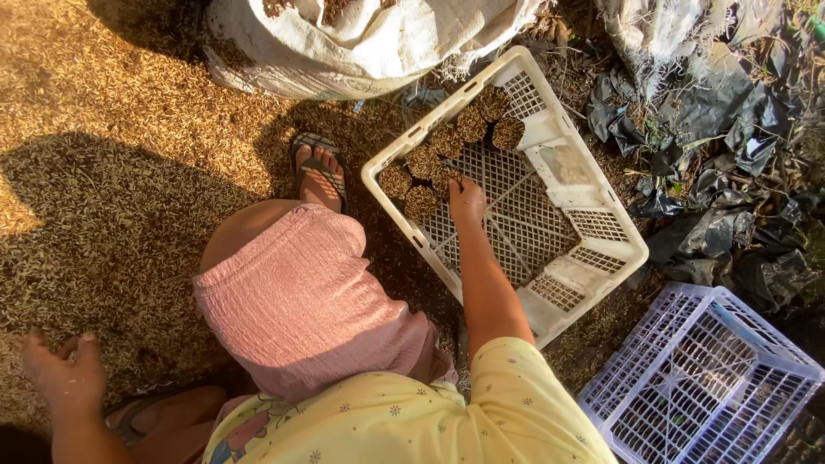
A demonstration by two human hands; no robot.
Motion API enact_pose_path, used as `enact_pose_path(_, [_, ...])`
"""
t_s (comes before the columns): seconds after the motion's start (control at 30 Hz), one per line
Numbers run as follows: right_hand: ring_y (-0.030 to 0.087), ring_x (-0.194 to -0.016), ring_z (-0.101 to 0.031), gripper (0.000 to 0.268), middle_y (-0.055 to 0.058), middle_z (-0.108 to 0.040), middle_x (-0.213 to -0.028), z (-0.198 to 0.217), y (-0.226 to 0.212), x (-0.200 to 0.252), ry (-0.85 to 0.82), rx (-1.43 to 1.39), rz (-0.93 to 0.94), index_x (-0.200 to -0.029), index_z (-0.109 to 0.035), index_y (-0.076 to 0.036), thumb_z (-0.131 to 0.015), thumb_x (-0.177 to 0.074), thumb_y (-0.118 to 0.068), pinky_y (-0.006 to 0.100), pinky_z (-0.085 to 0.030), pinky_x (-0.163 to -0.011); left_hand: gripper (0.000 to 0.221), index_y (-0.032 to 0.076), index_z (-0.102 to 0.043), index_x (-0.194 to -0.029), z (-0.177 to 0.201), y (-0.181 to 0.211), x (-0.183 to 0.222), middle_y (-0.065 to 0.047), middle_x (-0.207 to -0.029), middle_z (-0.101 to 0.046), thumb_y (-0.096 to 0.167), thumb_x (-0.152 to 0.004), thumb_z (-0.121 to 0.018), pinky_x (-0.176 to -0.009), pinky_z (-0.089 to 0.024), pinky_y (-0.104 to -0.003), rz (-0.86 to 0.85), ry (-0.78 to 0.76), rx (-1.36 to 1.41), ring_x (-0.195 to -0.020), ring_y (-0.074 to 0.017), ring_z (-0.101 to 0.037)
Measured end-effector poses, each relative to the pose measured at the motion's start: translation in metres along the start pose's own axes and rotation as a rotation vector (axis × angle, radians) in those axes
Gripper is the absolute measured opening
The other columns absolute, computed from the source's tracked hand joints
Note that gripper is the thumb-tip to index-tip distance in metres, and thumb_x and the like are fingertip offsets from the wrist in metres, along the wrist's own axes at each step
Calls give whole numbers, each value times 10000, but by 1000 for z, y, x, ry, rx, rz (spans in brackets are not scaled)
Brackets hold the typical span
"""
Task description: The person scoops dried material from a large pile on the ground and fills small black plastic pouches by hand. The filled pouches are then placed into a white plastic crate. The person repeats this process continuously.
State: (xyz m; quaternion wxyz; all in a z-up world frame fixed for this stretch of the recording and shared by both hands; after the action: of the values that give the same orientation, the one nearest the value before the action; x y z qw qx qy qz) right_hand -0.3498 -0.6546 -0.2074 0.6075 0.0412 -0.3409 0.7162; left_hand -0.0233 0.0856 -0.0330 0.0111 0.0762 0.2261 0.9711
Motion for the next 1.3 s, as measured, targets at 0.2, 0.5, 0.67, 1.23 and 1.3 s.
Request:
enact_pose_path(0.2, [387, -876, -622, 643, 212, -702, -1077, 12, -11, -5, 112, 15, 198, -1296, -671, -54, -346, -1083, -567, 573, -493, -704, 641, -21, -260, -1635, -6, 2, -7, -304, -1556, -435, 52, -1133, -652, -900, -568, -440, 19, 6, 21, -1279, -357, -588])
enact_pose_path(0.5, [433, -1063, -682, 710, 252, -679, -1272, 91, -16, 20, 250, 15, -130, -1337, -642, 2, -328, -1088, -584, 577, -550, -879, 417, -18, -640, -934, 40, 7, -50, -119, -793, -609, 289, -1207, -569, -652, -435, -444, 210, 264, 175, -658, -250, -545])
enact_pose_path(0.67, [426, -734, -675, 540, 253, -682, -849, 157, -75, 31, 572, 67, 177, -956, -662, 86, -554, -1139, -410, 549, -509, -631, 165, 15, -533, -1191, 80, 17, -105, -186, -1141, -532, 102, -1116, -651, -948, -550, -440, 427, 544, 240, -986, -362, -529])
enact_pose_path(1.23, [229, -1114, -690, 265, 152, -663, -1306, 82, -549, 324, -413, -286, 1443, -1250, -585, -5, -671, -999, -19, 350, -584, -967, 125, 93, -569, -1035, 153, 195, -150, -93, -930, -654, 206, -1013, -616, -633, -570, -402, -165, 34, 734, -740, -198, -679])
enact_pose_path(1.3, [245, -1192, -658, 436, 158, -613, -1410, 75, -589, 417, -519, -202, 1674, -1372, -544, -22, -720, -973, -34, 329, -586, -955, 114, 95, -599, -998, 191, 236, -125, -52, -934, -689, 197, -991, -650, -687, -575, -374, -398, 80, 699, -801, -160, -692])
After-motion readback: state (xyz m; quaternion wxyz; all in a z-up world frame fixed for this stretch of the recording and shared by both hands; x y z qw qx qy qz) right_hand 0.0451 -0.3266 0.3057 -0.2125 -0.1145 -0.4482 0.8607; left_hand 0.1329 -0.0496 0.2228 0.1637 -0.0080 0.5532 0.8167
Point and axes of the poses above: each hand's wrist, its own x-axis away from the middle knuckle, its own z-axis out of the back of the hand, y = z × x, the point moved 9 cm from there along -x, towards the middle knuckle
